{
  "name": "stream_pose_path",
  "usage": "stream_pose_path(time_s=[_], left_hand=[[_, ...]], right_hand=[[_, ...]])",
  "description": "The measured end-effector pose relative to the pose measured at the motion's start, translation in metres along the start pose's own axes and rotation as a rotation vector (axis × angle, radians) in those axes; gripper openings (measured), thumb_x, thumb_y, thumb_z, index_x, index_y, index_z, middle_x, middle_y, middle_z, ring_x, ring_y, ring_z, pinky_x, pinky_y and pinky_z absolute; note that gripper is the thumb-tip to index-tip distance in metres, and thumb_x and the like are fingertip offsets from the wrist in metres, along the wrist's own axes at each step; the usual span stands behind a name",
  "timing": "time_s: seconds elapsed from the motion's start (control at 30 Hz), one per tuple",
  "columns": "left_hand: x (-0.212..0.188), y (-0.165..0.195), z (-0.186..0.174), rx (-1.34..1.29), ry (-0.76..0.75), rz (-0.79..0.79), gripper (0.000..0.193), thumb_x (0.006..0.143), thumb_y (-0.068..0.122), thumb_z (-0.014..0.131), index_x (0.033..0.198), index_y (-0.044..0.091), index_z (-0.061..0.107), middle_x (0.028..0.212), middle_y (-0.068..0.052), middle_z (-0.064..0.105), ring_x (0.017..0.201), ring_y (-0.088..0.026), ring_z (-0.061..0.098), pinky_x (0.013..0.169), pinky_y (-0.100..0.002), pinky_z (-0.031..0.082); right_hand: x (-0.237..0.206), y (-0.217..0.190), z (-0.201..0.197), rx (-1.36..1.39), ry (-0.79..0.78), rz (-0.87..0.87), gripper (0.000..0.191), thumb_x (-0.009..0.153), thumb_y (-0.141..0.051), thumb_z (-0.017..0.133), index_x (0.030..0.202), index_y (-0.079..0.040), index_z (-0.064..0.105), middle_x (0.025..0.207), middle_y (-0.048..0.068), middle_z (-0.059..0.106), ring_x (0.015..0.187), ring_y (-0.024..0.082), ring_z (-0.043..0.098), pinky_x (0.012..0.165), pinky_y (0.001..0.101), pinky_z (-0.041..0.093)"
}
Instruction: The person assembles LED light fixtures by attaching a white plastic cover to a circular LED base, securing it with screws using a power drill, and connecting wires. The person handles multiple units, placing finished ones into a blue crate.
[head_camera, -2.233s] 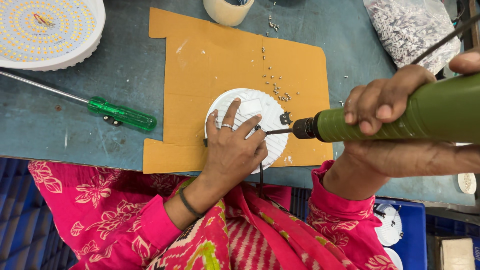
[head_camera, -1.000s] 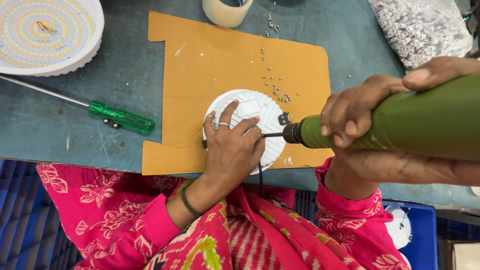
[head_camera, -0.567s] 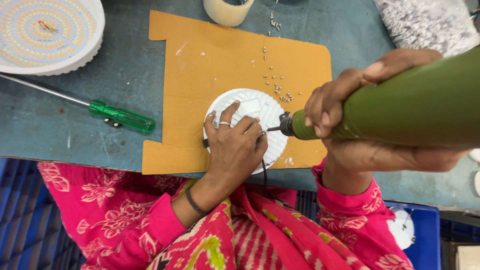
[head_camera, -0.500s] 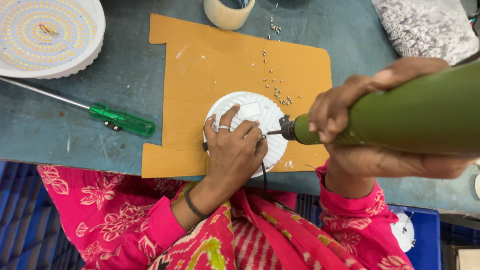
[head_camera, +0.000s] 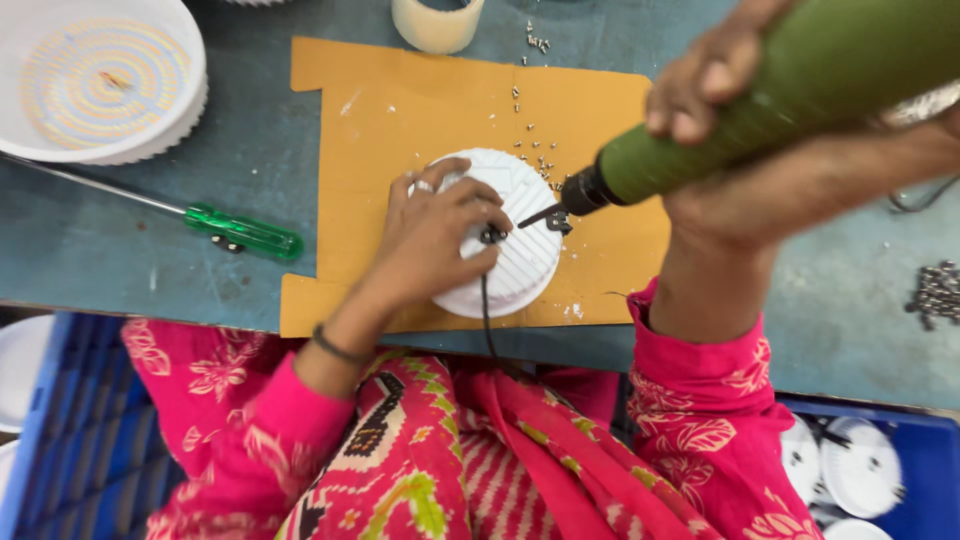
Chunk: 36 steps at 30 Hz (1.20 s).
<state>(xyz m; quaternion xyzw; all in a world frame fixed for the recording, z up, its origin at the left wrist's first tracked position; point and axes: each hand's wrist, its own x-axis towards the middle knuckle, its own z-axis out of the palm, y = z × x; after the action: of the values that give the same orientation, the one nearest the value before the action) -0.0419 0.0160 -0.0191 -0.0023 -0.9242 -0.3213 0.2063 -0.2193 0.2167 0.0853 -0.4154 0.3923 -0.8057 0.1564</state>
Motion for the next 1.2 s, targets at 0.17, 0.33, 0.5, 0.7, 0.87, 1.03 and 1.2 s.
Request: stream_pose_path(time_s=[0.17,0.33,0.5,0.7,0.87,1.03,1.2], left_hand=[[0.026,-0.029,-0.009,-0.085,-0.146,0.040,0.025,0.069,0.027,0.080,0.093,0.023,0.080,0.117,0.008,0.071,0.139,-0.032,0.048,0.109,-0.048,0.039],[0.031,-0.016,-0.018,-0.039,-0.203,0.052,0.027,0.069,0.025,0.083,0.095,0.021,0.080,0.117,0.006,0.073,0.138,-0.032,0.048,0.109,-0.046,0.038],[0.043,0.014,-0.035,-0.080,-0.300,0.111,0.029,0.072,0.024,0.086,0.099,0.017,0.078,0.120,0.002,0.070,0.138,-0.031,0.045,0.114,-0.044,0.036],[0.053,0.047,-0.044,-0.154,-0.469,0.073,0.025,0.075,0.018,0.085,0.098,0.012,0.078,0.127,-0.003,0.066,0.138,-0.029,0.043,0.118,-0.042,0.030],[0.059,0.064,-0.046,-0.183,-0.520,-0.029,0.027,0.078,0.019,0.084,0.103,0.011,0.077,0.130,-0.005,0.064,0.134,-0.027,0.047,0.116,-0.042,0.034],[0.061,0.074,-0.042,-0.195,-0.512,-0.148,0.028,0.076,0.017,0.083,0.103,0.013,0.078,0.128,-0.003,0.064,0.130,-0.024,0.052,0.111,-0.038,0.042],[0.059,0.072,-0.041,-0.145,-0.451,-0.034,0.025,0.077,0.017,0.086,0.101,0.013,0.082,0.121,-0.002,0.072,0.131,-0.025,0.051,0.115,-0.040,0.039]], right_hand=[[0.019,0.024,0.023,0.059,0.032,-0.063,0.080,0.094,-0.076,0.038,0.104,0.002,0.053,0.078,0.019,0.057,0.059,0.029,0.053,0.057,0.0411,0.046],[0.034,0.030,0.035,0.035,0.000,-0.080,0.072,0.102,-0.070,0.038,0.105,0.000,0.054,0.081,0.019,0.062,0.063,0.029,0.059,0.061,0.0409,0.052],[0.046,0.041,0.050,-0.021,-0.034,-0.148,0.074,0.102,-0.072,0.038,0.105,-0.001,0.056,0.084,0.012,0.064,0.062,0.021,0.061,0.058,0.0353,0.055],[0.051,0.044,0.070,0.061,-0.086,-0.263,0.064,0.106,-0.063,0.050,0.096,-0.001,0.059,0.078,0.010,0.065,0.060,0.015,0.063,0.053,0.0298,0.052],[0.050,0.041,0.088,0.174,-0.098,-0.302,0.058,0.104,-0.060,0.056,0.099,-0.002,0.061,0.076,0.007,0.063,0.059,0.011,0.062,0.052,0.0275,0.051],[0.042,0.037,0.087,0.187,-0.060,-0.303,0.055,0.106,-0.058,0.058,0.100,-0.003,0.062,0.074,0.005,0.061,0.060,0.011,0.063,0.051,0.0281,0.053],[0.037,0.026,0.074,0.163,-0.084,-0.317,0.057,0.107,-0.061,0.057,0.102,-0.005,0.060,0.073,0.004,0.062,0.058,0.010,0.062,0.052,0.0269,0.052]])
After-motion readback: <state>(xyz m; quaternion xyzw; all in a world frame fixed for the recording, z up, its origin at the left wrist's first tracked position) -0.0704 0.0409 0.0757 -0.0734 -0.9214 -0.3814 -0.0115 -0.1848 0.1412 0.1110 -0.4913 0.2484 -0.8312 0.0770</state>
